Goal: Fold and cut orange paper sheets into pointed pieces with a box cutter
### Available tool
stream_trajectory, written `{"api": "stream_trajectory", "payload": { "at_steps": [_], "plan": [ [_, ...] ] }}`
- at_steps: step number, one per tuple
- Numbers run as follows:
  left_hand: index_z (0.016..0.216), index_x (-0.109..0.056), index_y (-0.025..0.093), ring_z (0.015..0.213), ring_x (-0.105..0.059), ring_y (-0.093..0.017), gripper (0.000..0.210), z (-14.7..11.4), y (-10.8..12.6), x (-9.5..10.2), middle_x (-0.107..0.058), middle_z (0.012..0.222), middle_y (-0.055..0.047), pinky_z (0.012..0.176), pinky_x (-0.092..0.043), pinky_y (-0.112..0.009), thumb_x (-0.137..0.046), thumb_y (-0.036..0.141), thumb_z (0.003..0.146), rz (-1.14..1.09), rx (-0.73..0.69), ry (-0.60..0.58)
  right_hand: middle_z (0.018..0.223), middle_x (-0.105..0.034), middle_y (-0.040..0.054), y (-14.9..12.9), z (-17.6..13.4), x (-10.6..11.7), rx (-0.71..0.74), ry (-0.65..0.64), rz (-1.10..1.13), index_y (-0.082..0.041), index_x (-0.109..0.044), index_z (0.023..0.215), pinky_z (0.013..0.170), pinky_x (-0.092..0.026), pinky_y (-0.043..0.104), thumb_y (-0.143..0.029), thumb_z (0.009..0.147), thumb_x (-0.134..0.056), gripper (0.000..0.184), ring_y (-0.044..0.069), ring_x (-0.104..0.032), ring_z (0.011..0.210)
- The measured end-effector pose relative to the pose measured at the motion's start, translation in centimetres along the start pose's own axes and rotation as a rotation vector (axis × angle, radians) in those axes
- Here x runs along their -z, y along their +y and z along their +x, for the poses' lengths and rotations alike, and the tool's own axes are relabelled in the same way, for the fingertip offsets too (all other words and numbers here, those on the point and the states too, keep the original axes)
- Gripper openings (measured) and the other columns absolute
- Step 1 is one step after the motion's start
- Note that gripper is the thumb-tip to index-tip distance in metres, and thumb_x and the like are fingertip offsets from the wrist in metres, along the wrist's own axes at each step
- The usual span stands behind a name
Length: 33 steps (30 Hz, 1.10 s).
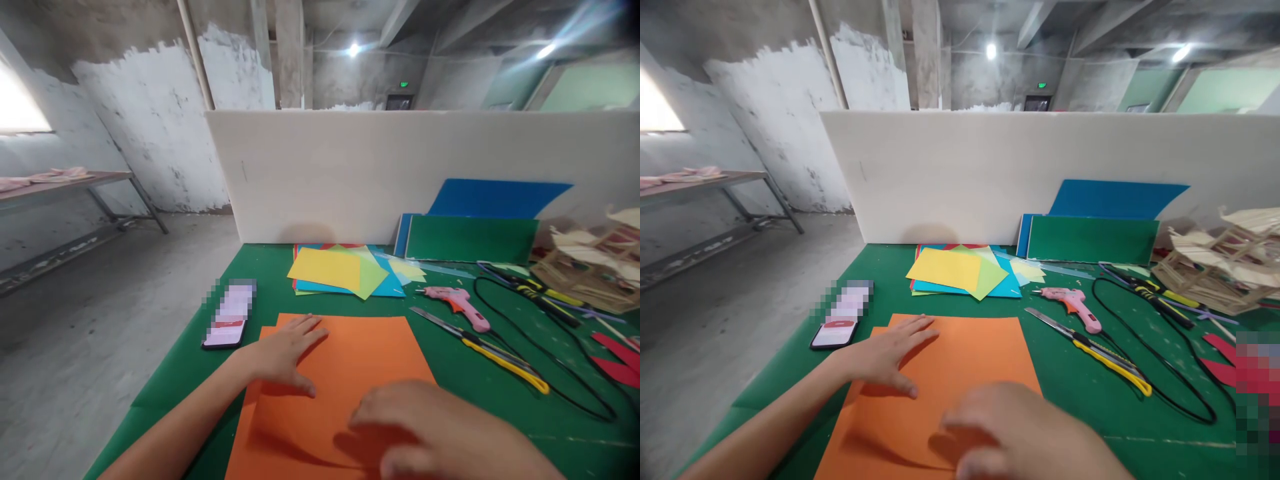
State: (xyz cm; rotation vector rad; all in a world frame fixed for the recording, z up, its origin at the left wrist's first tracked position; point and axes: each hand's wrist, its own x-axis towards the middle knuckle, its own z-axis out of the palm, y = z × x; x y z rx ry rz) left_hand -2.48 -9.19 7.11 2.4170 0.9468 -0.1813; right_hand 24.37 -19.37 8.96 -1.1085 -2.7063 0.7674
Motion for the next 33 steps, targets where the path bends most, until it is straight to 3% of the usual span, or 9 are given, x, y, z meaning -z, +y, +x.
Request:
{"api": "stream_trajectory", "payload": {
  "at_steps": [2, 5, 9, 13, 16, 21, 24, 30, 33],
  "plan": [
    [0.152, -0.021, 0.028, 0.146, -0.003, -0.037, 0.107, -0.6, -0.1, -0.2, -0.003, 0.161, -0.007, 0.115, -0.02, -0.052, -0.071, 0.065, 0.065, -0.013, -0.006, -0.006, 0.118, -0.068, 0.0015, 2.5, -0.4, 1.5, -0.139, 0.187, 0.031, -0.034, -0.063, 0.12, 0.09, -0.048, 0.03, -0.041, 0.094, -0.05, 0.03, 0.021, -0.063, 0.108],
    [0.15, -0.026, 0.03, 0.145, -0.011, -0.038, 0.108, -1.2, 0.1, -0.4, -0.013, 0.16, -0.008, 0.114, -0.023, -0.052, -0.076, 0.065, 0.06, -0.059, -0.063, 0.035, 0.13, -0.061, 0.0104, 7.2, -0.1, 1.0, -0.341, 0.433, -0.102, -0.028, -0.054, 0.133, 0.097, -0.045, 0.045, -0.043, 0.095, -0.047, 0.042, 0.029, -0.056, 0.119],
    [0.149, -0.029, 0.032, 0.143, -0.019, -0.04, 0.11, -1.8, 0.4, -1.0, -0.021, 0.158, -0.01, 0.11, -0.031, -0.052, -0.079, 0.062, 0.057, -0.073, -0.081, 0.091, 0.144, -0.047, 0.0109, 10.8, 0.2, -1.4, -0.346, 0.388, -0.163, -0.028, -0.041, 0.144, 0.104, -0.039, 0.051, -0.055, 0.084, -0.06, 0.068, 0.033, -0.04, 0.134],
    [0.151, -0.022, 0.03, 0.143, -0.014, -0.044, 0.116, -2.0, 0.0, -2.1, -0.012, 0.159, -0.013, 0.108, -0.028, -0.056, -0.077, 0.067, 0.056, -0.049, 0.006, 0.124, 0.136, -0.052, 0.01, 10.6, 0.4, -1.7, -0.36, 0.387, -0.116, -0.029, -0.039, 0.143, 0.101, -0.043, 0.045, -0.051, 0.082, -0.064, 0.07, 0.03, -0.047, 0.127],
    [0.152, -0.019, 0.031, 0.141, -0.017, -0.041, 0.11, -1.7, -0.4, -2.6, -0.019, 0.158, -0.012, 0.11, -0.023, -0.057, -0.072, 0.068, 0.063, -0.017, 0.037, 0.195, 0.12, -0.059, 0.0093, 10.2, 0.7, -1.3, -0.395, 0.397, -0.073, -0.028, -0.046, 0.138, 0.091, -0.048, 0.042, -0.047, 0.079, -0.067, 0.065, 0.029, -0.054, 0.115],
    [0.148, -0.03, 0.028, 0.125, -0.037, -0.034, 0.088, -0.6, -0.2, -2.7, -0.045, 0.139, -0.011, 0.104, -0.031, -0.05, -0.066, 0.062, 0.075, 0.041, 0.093, 0.374, 0.101, -0.06, 0.0075, 10.3, 1.0, -1.0, -0.402, 0.431, 0.047, -0.023, -0.065, 0.103, 0.077, -0.051, 0.036, -0.036, 0.082, -0.062, 0.025, 0.024, -0.061, 0.092],
    [0.138, -0.045, 0.026, 0.117, -0.042, -0.03, 0.071, -0.1, 0.1, -2.5, -0.054, 0.123, -0.009, 0.101, -0.034, -0.047, -0.066, 0.057, 0.078, 0.062, 0.107, 0.46, 0.1, -0.062, 0.0066, 10.1, 1.0, -0.8, -0.355, 0.496, 0.139, -0.022, -0.061, 0.081, 0.074, -0.051, 0.034, -0.029, 0.082, -0.058, 0.008, 0.022, -0.062, 0.087],
    [0.1, -0.065, 0.022, 0.1, -0.052, -0.024, 0.029, 0.8, 0.9, -2.8, -0.056, 0.107, -0.005, 0.085, -0.047, -0.037, -0.066, 0.044, 0.081, -0.023, 0.117, 0.473, 0.086, -0.068, 0.0043, 9.6, 0.9, -0.6, -0.322, 0.561, 0.281, -0.024, -0.06, 0.082, 0.077, -0.052, 0.037, -0.032, 0.086, -0.052, 0.012, 0.023, -0.064, 0.083],
    [0.097, -0.064, 0.022, 0.101, -0.055, -0.024, 0.022, 1.0, 1.0, -3.1, -0.057, 0.111, -0.005, 0.087, -0.047, -0.037, -0.065, 0.038, 0.083, -0.065, 0.085, 0.457, 0.101, -0.069, 0.0073, 9.8, 0.9, -0.9, -0.313, 0.517, 0.173, -0.023, -0.063, 0.084, 0.084, -0.05, 0.042, -0.032, 0.085, -0.053, 0.013, 0.026, -0.063, 0.095]
  ]
}}
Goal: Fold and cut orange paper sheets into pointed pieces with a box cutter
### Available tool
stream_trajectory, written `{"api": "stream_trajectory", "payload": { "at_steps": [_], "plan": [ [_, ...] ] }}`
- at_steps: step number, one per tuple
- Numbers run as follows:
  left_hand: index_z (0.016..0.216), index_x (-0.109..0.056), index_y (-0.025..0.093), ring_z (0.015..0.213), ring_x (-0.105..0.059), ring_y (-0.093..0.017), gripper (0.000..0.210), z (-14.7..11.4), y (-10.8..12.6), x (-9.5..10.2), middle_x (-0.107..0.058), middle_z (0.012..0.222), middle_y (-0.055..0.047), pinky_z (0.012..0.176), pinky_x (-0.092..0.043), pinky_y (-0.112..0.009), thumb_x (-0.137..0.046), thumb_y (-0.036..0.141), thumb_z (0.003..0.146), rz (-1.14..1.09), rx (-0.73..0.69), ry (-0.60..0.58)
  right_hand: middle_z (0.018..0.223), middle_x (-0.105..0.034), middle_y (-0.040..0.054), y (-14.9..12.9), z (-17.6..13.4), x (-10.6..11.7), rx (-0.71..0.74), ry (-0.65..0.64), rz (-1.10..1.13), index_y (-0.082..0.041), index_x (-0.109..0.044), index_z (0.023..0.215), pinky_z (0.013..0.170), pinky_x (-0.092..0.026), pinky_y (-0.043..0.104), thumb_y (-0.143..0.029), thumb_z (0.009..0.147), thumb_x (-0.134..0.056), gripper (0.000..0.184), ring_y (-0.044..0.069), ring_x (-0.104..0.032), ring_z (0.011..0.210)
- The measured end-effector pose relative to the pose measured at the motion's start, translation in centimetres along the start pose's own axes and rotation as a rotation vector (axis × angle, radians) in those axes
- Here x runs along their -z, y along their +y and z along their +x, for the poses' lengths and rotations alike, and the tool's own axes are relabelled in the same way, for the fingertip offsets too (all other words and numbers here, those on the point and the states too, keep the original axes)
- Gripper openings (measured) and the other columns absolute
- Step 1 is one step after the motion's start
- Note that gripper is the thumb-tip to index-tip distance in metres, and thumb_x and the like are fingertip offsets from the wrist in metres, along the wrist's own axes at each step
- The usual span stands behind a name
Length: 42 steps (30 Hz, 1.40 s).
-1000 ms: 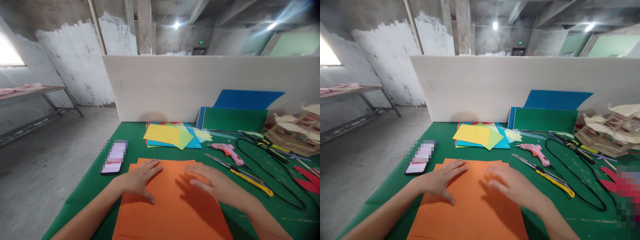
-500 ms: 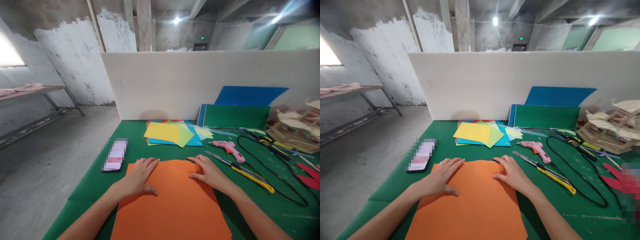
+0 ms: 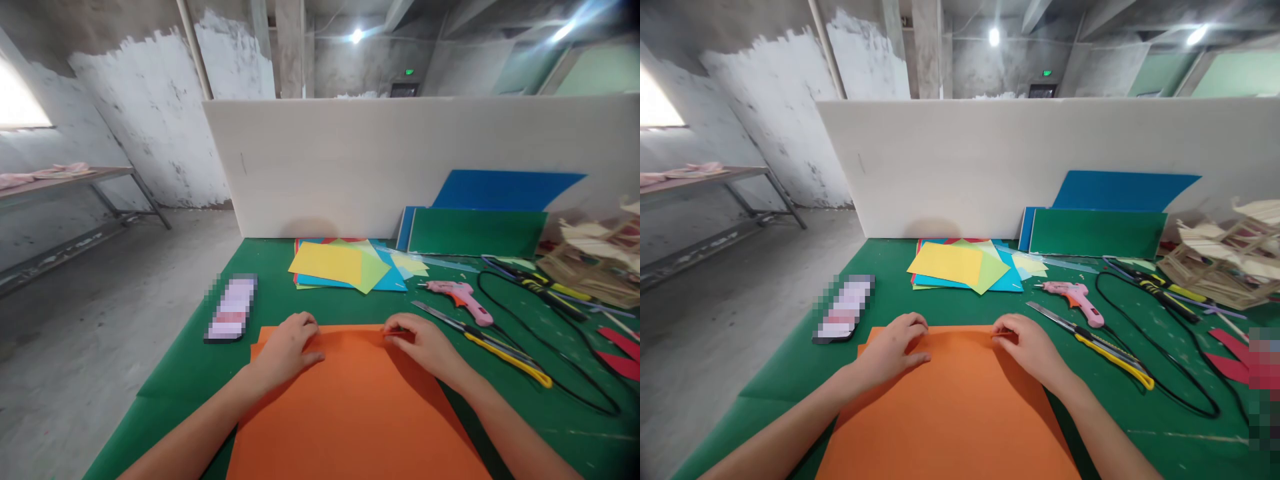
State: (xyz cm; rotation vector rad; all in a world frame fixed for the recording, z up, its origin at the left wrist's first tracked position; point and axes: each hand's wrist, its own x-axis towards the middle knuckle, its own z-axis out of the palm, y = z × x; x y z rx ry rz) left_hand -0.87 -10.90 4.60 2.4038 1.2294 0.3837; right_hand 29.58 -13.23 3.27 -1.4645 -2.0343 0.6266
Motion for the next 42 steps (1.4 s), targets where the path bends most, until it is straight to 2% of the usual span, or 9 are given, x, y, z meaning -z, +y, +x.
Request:
{"api": "stream_trajectory", "payload": {
  "at_steps": [4, 12, 16, 21, 26, 30, 34, 38, 42],
  "plan": [
    [0.105, -0.062, 0.022, 0.112, -0.051, -0.025, 0.029, -0.1, -0.2, 0.0, -0.056, 0.121, -0.005, 0.096, -0.044, -0.039, -0.068, 0.036, 0.081, -0.014, -0.002, 0.012, 0.12, -0.063, 0.0105, 0.4, 0.1, -0.3, 0.039, -0.018, -0.122, -0.023, -0.062, 0.097, 0.092, -0.045, 0.047, -0.032, 0.083, -0.06, 0.016, 0.03, -0.055, 0.114],
    [0.126, -0.054, 0.024, 0.109, -0.052, -0.028, 0.054, 0.2, 0.0, 0.1, -0.059, 0.118, -0.007, 0.094, -0.042, -0.041, -0.069, 0.042, 0.078, 0.036, 0.052, 0.023, 0.083, -0.064, 0.0028, -0.7, 0.2, -0.7, 0.066, 0.022, -0.126, -0.023, -0.052, 0.078, 0.067, -0.048, 0.032, -0.016, 0.083, -0.048, 0.01, 0.021, -0.06, 0.079],
    [0.087, -0.064, 0.022, 0.082, -0.06, -0.023, 0.014, 0.4, 0.7, 0.8, -0.064, 0.083, -0.003, 0.069, -0.043, -0.032, -0.057, 0.034, 0.085, -0.022, 0.131, -0.018, 0.104, -0.065, 0.0073, -0.7, 0.3, -0.2, 0.145, 0.245, -0.111, -0.024, -0.058, 0.096, 0.085, -0.048, 0.041, -0.024, 0.088, -0.049, 0.012, 0.025, -0.06, 0.099],
    [0.07, -0.052, 0.02, 0.066, -0.056, -0.018, 0.023, 0.5, 0.4, 1.2, -0.057, 0.068, 0.001, 0.057, -0.037, -0.026, -0.057, 0.04, 0.081, -0.364, 0.307, 0.161, 0.134, -0.05, 0.0142, 1.3, 0.6, 1.2, -0.046, 0.633, 0.011, -0.023, -0.042, 0.133, 0.097, -0.045, 0.05, -0.051, 0.077, -0.067, 0.067, 0.032, -0.049, 0.121],
    [0.075, -0.045, 0.021, 0.067, -0.062, -0.017, 0.035, 0.3, 0.3, 0.4, -0.061, 0.075, 0.002, 0.059, -0.047, -0.027, -0.065, 0.05, 0.075, -0.924, 0.422, 0.253, 0.131, -0.053, 0.0111, 2.6, 0.5, 1.6, -0.3, 0.525, 0.542, -0.027, -0.041, 0.129, 0.088, -0.054, 0.043, -0.058, 0.075, -0.068, 0.067, 0.027, -0.06, 0.109],
    [0.083, -0.047, 0.022, 0.079, -0.069, -0.022, 0.039, 0.5, 0.5, 0.0, -0.069, 0.088, -0.003, 0.068, -0.054, -0.034, -0.069, 0.052, 0.071, -1.115, 0.473, 0.297, 0.103, -0.067, 0.0059, 1.8, 0.1, 1.2, -0.429, 0.304, 0.806, -0.026, -0.047, 0.123, 0.072, -0.058, 0.035, -0.054, 0.073, -0.073, 0.063, 0.021, -0.067, 0.083],
    [0.095, -0.05, 0.021, 0.087, -0.07, -0.024, 0.043, 0.7, 0.3, -0.4, -0.071, 0.1, -0.007, 0.075, -0.056, -0.038, -0.07, 0.05, 0.07, -1.117, 0.463, 0.267, 0.075, -0.067, 0.0023, 1.5, 0.0, 0.2, -0.432, 0.093, 0.779, -0.019, -0.061, 0.096, 0.055, -0.049, 0.024, -0.051, 0.072, -0.075, 0.043, 0.014, -0.061, 0.063],
    [0.113, -0.048, 0.02, 0.094, -0.07, -0.027, 0.06, 0.9, 0.2, -0.7, -0.07, 0.108, -0.011, 0.078, -0.056, -0.041, -0.077, 0.044, 0.067, -1.139, 0.442, 0.202, 0.07, -0.065, 0.001, 2.0, 0.1, -0.5, -0.398, 0.153, 0.654, -0.017, -0.063, 0.082, 0.051, -0.041, 0.023, -0.051, 0.07, -0.074, 0.038, 0.013, -0.056, 0.059],
    [0.141, -0.028, 0.019, 0.097, -0.068, -0.029, 0.092, 1.5, -0.2, -0.8, -0.067, 0.113, -0.014, 0.08, -0.055, -0.041, -0.079, 0.035, 0.067, -1.101, 0.439, 0.234, 0.068, -0.066, 0.0016, 2.7, 0.2, -0.3, -0.392, 0.191, 0.564, -0.017, -0.065, 0.081, 0.05, -0.039, 0.025, -0.052, 0.068, -0.073, 0.039, 0.014, -0.054, 0.055]
  ]
}}
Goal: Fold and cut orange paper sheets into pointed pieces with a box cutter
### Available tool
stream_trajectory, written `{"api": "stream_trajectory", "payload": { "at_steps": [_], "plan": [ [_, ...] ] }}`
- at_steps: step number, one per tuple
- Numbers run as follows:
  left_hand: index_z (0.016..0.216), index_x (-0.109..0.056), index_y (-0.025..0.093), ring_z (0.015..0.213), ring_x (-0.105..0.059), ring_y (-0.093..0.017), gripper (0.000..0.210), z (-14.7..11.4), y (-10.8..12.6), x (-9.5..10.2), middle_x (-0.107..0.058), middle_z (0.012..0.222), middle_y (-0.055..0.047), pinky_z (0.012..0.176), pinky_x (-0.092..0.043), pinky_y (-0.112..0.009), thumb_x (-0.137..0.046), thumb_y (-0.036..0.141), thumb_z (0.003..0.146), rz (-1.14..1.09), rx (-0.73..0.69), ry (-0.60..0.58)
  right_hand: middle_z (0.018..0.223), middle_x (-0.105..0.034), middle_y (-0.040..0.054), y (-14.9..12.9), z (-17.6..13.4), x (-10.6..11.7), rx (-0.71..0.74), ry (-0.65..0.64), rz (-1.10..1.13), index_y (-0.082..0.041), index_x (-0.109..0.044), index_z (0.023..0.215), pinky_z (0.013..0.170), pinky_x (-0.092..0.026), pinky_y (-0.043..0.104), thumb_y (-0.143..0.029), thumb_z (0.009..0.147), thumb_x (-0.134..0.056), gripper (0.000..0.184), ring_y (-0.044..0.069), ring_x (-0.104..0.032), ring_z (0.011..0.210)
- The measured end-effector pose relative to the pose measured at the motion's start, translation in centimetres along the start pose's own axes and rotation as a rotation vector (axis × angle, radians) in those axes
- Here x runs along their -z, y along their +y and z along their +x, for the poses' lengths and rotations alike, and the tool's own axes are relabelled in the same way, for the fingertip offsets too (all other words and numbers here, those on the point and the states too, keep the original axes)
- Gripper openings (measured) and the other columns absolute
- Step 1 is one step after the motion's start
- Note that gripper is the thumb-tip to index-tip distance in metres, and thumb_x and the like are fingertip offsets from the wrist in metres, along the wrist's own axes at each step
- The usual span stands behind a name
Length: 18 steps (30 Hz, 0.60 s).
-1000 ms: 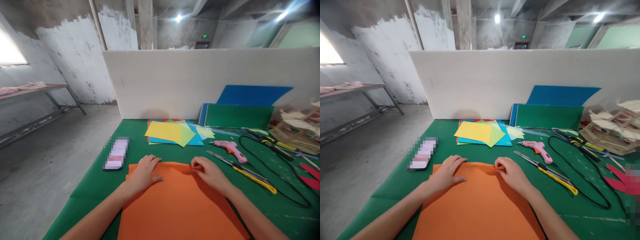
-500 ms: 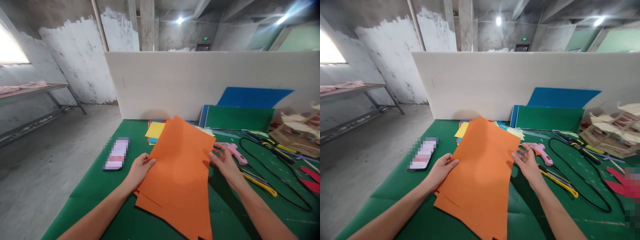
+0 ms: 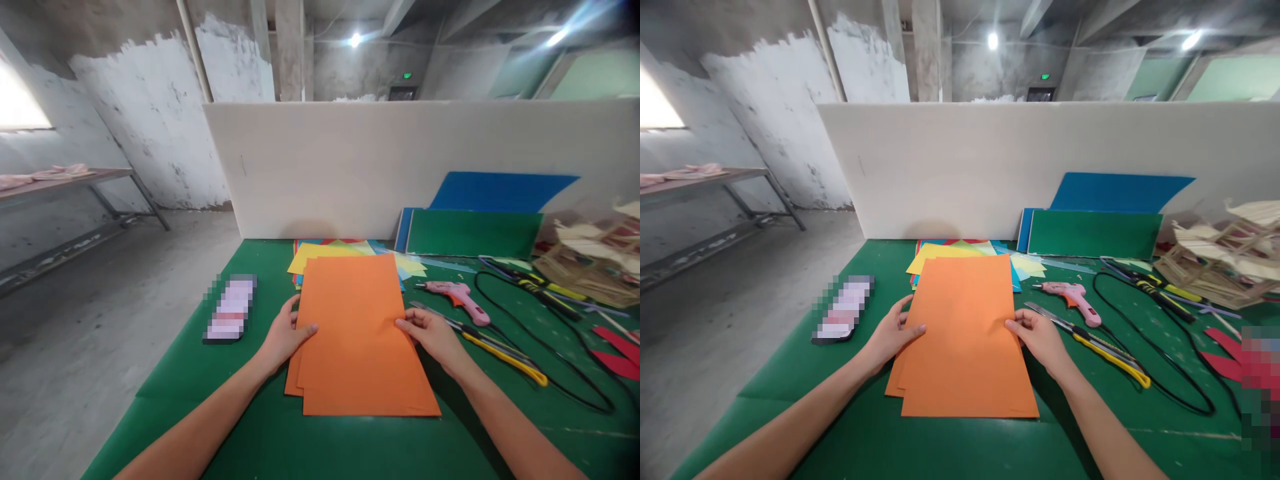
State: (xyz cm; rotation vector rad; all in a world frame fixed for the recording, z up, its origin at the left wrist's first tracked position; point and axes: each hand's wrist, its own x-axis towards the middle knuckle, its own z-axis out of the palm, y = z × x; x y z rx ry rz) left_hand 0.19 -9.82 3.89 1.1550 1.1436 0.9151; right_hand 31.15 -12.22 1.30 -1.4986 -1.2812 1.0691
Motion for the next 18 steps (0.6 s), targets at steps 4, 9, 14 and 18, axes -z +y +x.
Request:
{"api": "stream_trajectory", "payload": {
  "at_steps": [4, 9, 14, 18],
  "plan": [
    [0.138, -0.039, 0.019, 0.09, -0.068, -0.024, 0.072, 1.0, -0.3, 0.3, -0.065, 0.11, -0.01, 0.077, -0.054, -0.036, -0.071, 0.034, 0.075, 0.034, -0.033, 0.056, 0.078, -0.071, 0.0053, 0.2, 0.3, 0.4, -0.005, 0.014, -0.003, -0.018, -0.068, 0.085, 0.054, -0.043, 0.028, -0.053, 0.067, -0.072, 0.04, 0.019, -0.06, 0.064],
    [0.129, -0.048, 0.019, 0.08, -0.066, -0.018, 0.058, 1.1, -0.3, 0.8, -0.063, 0.091, -0.002, 0.072, -0.052, -0.03, -0.069, 0.029, 0.075, -0.003, -0.025, 0.052, 0.086, -0.073, 0.0071, 0.8, 0.6, 0.7, -0.015, 0.044, 0.036, -0.019, -0.068, 0.083, 0.061, -0.049, 0.032, -0.056, 0.064, -0.074, 0.042, 0.025, -0.065, 0.075],
    [0.129, -0.046, 0.02, 0.089, -0.066, -0.021, 0.065, -0.1, 0.2, 0.9, -0.062, 0.105, -0.006, 0.074, -0.053, -0.032, -0.074, 0.035, 0.072, -0.087, 0.041, -0.059, 0.083, -0.073, 0.0051, 0.8, 0.5, 0.8, -0.043, -0.017, 0.093, -0.019, -0.068, 0.084, 0.061, -0.05, 0.032, -0.057, 0.065, -0.074, 0.043, 0.023, -0.066, 0.071],
    [0.128, -0.043, 0.019, 0.083, -0.066, -0.019, 0.064, -0.8, 0.3, 0.8, -0.064, 0.095, -0.005, 0.07, -0.052, -0.03, -0.072, 0.042, 0.075, -0.049, 0.073, -0.065, 0.082, -0.073, 0.0042, 0.0, -0.1, 0.3, -0.083, -0.122, 0.1, -0.02, -0.064, 0.093, 0.065, -0.051, 0.033, -0.055, 0.069, -0.072, 0.043, 0.024, -0.068, 0.074]
  ]
}}
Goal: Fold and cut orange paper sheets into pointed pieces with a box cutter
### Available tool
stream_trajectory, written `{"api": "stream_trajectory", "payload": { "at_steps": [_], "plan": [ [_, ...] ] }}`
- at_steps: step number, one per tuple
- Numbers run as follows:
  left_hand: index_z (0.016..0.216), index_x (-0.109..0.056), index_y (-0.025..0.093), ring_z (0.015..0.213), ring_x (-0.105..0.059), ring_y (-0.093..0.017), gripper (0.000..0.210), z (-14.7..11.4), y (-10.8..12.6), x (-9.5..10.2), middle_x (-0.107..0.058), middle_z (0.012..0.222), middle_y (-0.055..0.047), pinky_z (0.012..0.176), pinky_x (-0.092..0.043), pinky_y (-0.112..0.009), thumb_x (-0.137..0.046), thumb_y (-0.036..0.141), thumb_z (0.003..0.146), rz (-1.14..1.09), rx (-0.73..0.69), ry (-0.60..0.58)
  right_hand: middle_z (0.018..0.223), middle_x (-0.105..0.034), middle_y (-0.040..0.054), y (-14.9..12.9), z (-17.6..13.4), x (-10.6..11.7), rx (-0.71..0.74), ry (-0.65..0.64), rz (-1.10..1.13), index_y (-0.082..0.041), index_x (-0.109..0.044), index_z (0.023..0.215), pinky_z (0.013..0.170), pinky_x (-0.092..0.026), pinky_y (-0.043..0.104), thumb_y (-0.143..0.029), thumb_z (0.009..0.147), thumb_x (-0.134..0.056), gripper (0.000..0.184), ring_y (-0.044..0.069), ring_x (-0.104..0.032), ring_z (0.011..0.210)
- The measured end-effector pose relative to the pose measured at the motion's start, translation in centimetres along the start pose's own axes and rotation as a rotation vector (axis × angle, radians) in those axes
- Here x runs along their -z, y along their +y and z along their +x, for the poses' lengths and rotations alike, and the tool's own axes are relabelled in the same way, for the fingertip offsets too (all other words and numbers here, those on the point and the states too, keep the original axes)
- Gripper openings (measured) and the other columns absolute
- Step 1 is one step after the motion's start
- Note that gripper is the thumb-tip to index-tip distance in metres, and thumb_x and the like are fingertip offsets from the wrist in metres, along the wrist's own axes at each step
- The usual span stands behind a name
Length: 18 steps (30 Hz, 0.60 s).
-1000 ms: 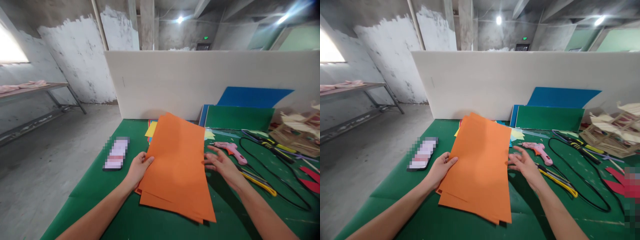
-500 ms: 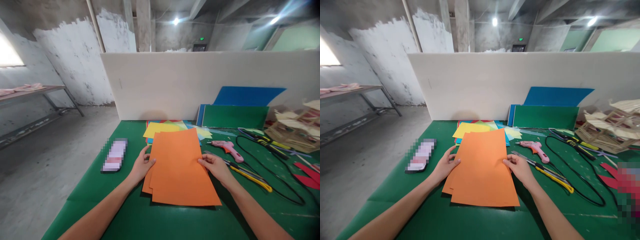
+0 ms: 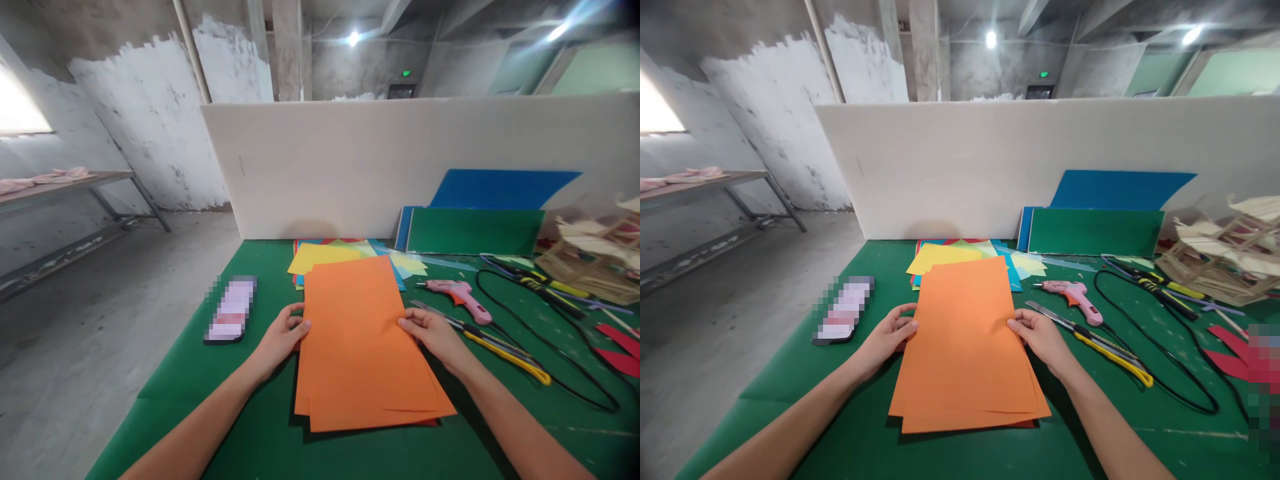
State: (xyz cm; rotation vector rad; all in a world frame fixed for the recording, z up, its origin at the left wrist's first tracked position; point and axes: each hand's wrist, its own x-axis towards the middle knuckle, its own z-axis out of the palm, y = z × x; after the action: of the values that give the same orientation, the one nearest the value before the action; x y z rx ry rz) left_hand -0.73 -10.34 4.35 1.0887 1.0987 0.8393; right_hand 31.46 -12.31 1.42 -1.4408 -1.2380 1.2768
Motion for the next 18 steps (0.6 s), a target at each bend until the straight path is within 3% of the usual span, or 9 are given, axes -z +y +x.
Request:
{"api": "stream_trajectory", "payload": {
  "at_steps": [3, 6, 9, 11, 14, 18],
  "plan": [
    [0.128, -0.039, 0.017, 0.078, -0.066, -0.018, 0.07, -0.1, -0.1, 0.1, -0.066, 0.087, -0.004, 0.07, -0.052, -0.03, -0.075, 0.039, 0.073, 0.035, 0.002, -0.003, 0.081, -0.073, 0.0032, -0.5, -0.3, -0.4, -0.02, -0.066, 0.036, -0.023, -0.053, 0.111, 0.07, -0.052, 0.036, -0.051, 0.073, -0.07, 0.05, 0.026, -0.07, 0.08],
    [0.132, -0.034, 0.014, 0.069, -0.065, -0.017, 0.079, -0.2, 0.0, 0.6, -0.066, 0.077, -0.002, 0.066, -0.052, -0.029, -0.077, 0.036, 0.07, 0.056, 0.03, -0.035, 0.073, -0.07, 0.0002, -0.5, -0.4, -0.4, 0.015, -0.03, -0.053, -0.024, -0.044, 0.112, 0.063, -0.049, 0.032, -0.049, 0.074, -0.067, 0.05, 0.024, -0.069, 0.072],
    [0.142, -0.023, 0.013, 0.059, -0.063, -0.015, 0.093, -0.7, 0.1, 1.2, -0.064, 0.069, 0.001, 0.06, -0.051, -0.028, -0.079, 0.033, 0.07, 0.108, 0.108, -0.113, 0.06, -0.06, -0.0061, -0.1, -0.3, 0.3, 0.067, -0.005, -0.236, -0.024, -0.042, 0.107, 0.05, -0.038, 0.025, -0.047, 0.077, -0.065, 0.044, 0.016, -0.056, 0.053],
    [0.148, -0.011, 0.014, 0.056, -0.062, -0.014, 0.105, -1.0, 0.3, 1.6, -0.065, 0.069, 0.001, 0.058, -0.05, -0.027, -0.08, 0.03, 0.07, 0.143, 0.169, -0.182, 0.055, -0.051, -0.0098, 0.2, -0.4, 0.8, 0.056, -0.064, -0.282, -0.024, -0.041, 0.11, 0.046, -0.031, 0.023, -0.047, 0.079, -0.063, 0.044, 0.012, -0.046, 0.046],
    [0.151, 0.003, 0.015, 0.057, -0.063, -0.015, 0.116, -1.7, 0.8, 2.0, -0.068, 0.073, -0.001, 0.057, -0.05, -0.027, -0.08, 0.026, 0.07, 0.178, 0.224, -0.254, 0.056, -0.048, -0.0097, 0.4, -0.5, 1.3, 0.01, -0.128, -0.28, -0.024, -0.039, 0.113, 0.047, -0.034, 0.023, -0.048, 0.081, -0.062, 0.046, 0.013, -0.046, 0.051],
    [0.151, 0.009, 0.015, 0.063, -0.066, -0.018, 0.119, -2.2, 1.1, 1.8, -0.07, 0.078, -0.004, 0.064, -0.052, -0.031, -0.079, 0.029, 0.072, 0.214, 0.271, -0.299, 0.059, -0.051, -0.0076, 0.4, -0.7, 1.4, 0.006, -0.09, -0.3, -0.023, -0.04, 0.11, 0.05, -0.037, 0.024, -0.047, 0.078, -0.066, 0.048, 0.014, -0.049, 0.057]
  ]
}}
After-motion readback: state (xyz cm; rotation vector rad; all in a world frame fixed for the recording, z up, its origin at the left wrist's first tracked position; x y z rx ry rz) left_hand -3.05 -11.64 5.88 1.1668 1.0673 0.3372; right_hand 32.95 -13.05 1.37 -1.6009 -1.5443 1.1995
